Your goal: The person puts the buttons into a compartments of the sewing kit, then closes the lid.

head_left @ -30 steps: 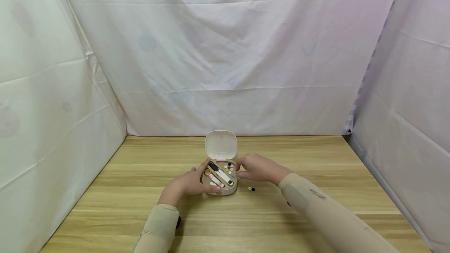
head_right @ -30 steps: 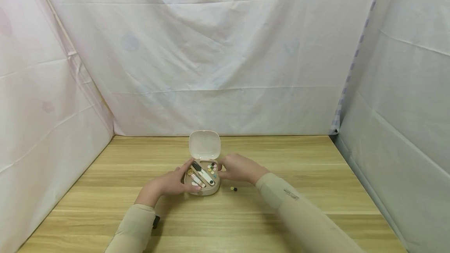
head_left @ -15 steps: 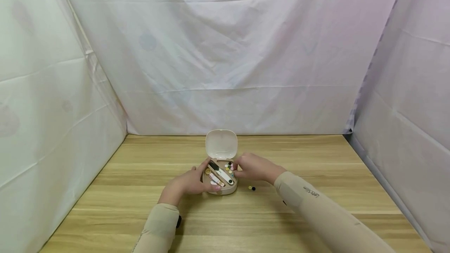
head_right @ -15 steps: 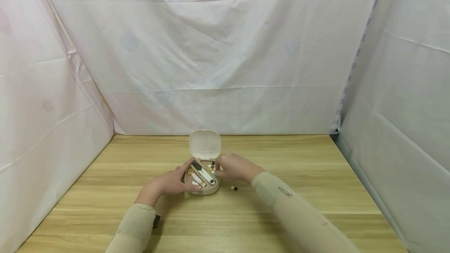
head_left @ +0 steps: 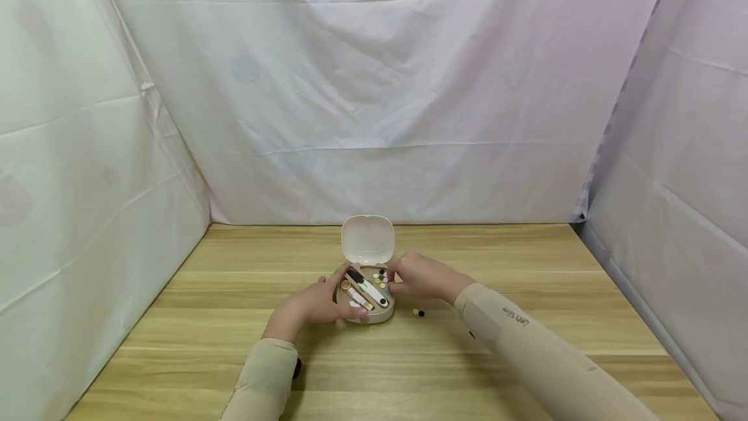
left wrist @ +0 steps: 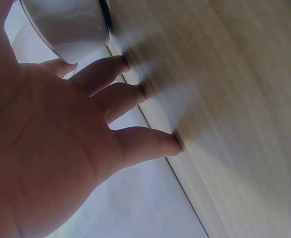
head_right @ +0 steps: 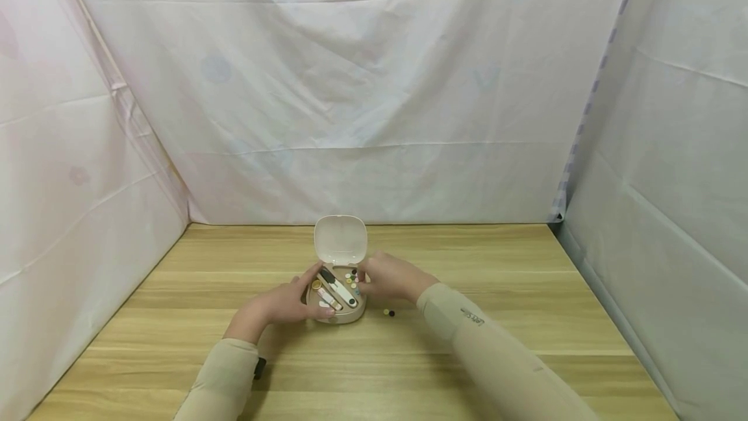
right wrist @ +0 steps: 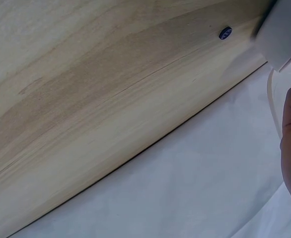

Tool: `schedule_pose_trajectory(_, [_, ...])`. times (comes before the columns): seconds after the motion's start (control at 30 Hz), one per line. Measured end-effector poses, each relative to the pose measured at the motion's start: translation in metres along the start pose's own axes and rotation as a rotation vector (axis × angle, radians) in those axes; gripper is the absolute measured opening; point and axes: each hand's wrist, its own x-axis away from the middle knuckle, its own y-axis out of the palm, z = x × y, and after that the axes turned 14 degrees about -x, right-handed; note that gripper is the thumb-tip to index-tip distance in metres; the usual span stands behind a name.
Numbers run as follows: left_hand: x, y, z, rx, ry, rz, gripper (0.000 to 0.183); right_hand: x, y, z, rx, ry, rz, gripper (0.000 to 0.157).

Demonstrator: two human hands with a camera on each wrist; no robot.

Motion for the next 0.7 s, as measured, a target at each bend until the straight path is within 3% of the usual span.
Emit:
schedule_pose_trajectory(0.47, [0.0002, -0.0011, 0.0000, 0.000, 0.009, -0.001, 0.121, 0.0009, -0.0023, 0.0015, -0.001, -0.003, 0.000, 0.006])
schedule_pose_trajectory(0.7, [0.0023, -0.0038, 0.0003, 0.015, 0.009, -0.005, 0.122, 0.0008, -0.0078, 0.0015, -0.063, -0.010, -0.022, 0.008])
